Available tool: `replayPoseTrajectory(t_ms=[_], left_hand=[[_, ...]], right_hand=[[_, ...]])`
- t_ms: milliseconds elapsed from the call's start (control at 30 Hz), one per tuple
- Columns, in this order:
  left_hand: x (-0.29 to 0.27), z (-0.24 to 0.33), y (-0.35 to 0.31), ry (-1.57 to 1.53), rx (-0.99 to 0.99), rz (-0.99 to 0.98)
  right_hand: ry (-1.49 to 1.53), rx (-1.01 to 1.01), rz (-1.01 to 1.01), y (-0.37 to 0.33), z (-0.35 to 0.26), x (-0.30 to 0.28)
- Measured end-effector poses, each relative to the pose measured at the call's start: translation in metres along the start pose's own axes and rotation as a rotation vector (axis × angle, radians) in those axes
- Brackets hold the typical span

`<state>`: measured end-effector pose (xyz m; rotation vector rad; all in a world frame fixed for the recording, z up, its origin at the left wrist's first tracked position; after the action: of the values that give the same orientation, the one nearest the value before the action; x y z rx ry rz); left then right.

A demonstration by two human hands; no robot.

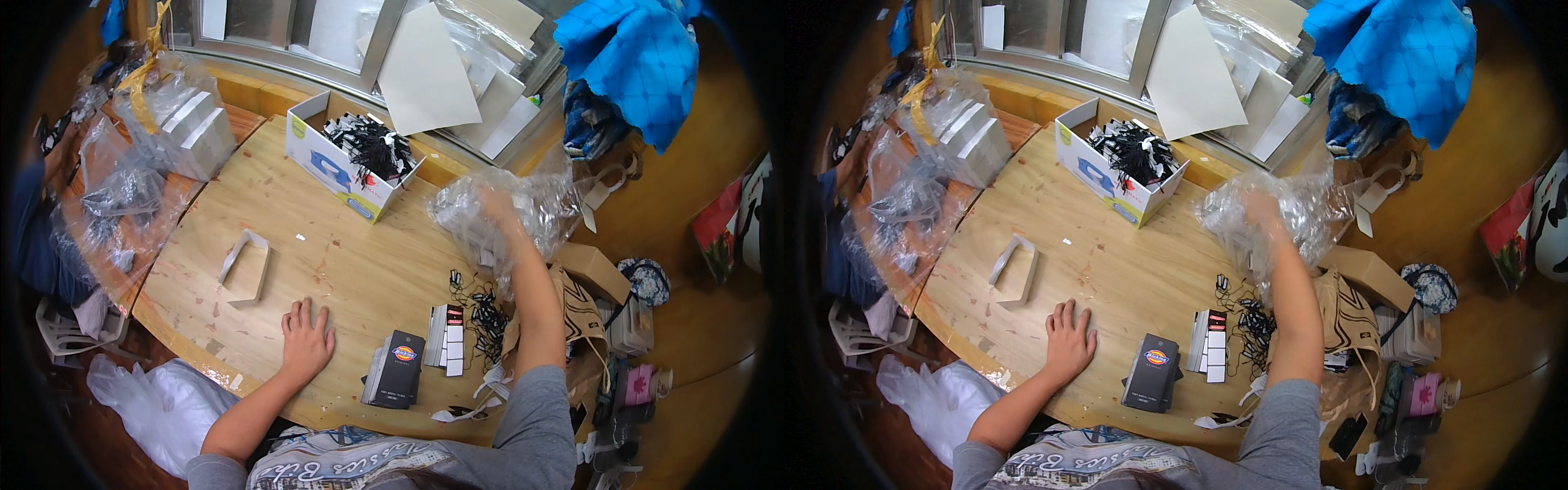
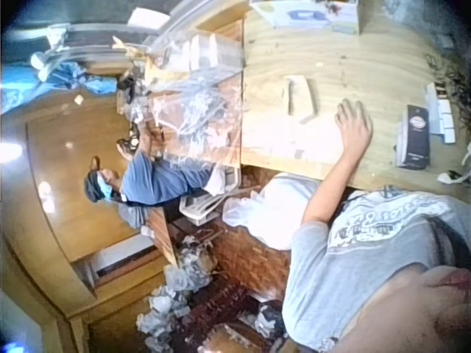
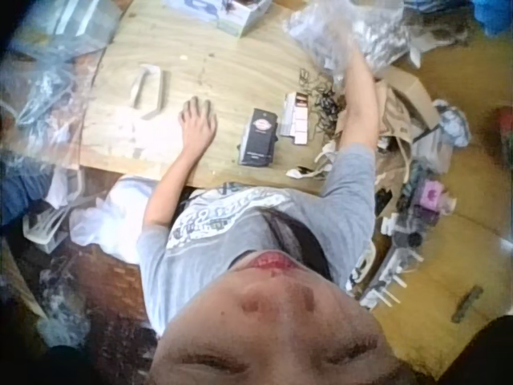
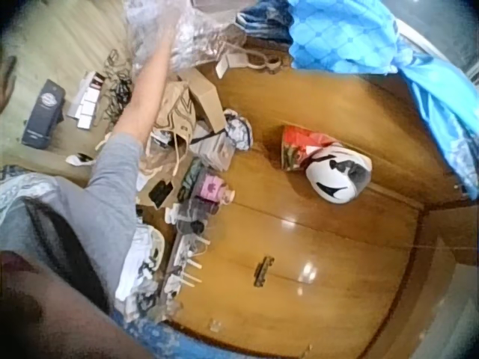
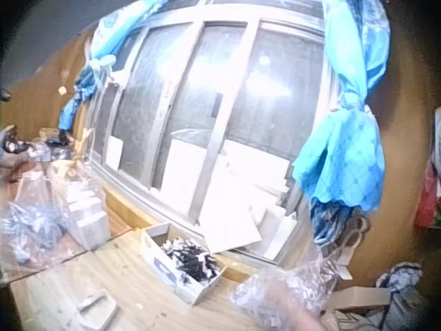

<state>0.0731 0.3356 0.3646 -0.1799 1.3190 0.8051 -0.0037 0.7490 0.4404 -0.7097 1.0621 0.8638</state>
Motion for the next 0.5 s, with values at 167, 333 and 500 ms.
replayPoseTrajectory(t_ms=[167, 333, 500], left_hand=[[0.001, 0.002, 0.002, -0.047, 0.016, 0.004], [0.001, -0.001, 0.0, -0.049, -0.001, 0.008], [0.002, -0.002, 0.003, -0.07, 0.012, -0.007]], right_hand=[[0.668, -0.039, 0.052, -0.026, 0.012, 0.004], [1.049, 0.25, -0.336, -0.041, 0.028, 0.03], [0.77, 0.086, -0.14, -0.059, 0.055, 0.033]])
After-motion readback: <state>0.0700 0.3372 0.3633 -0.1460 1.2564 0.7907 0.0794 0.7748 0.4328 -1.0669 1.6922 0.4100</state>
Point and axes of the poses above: each hand's wrist, its own y-axis towards the middle knuckle, its own x-axis out of the palm, z = x × y, the point moved 9 cm from there along y, towards the middle knuckle, and after that the axes turned 12 degrees about x, right-handed, at the moved point
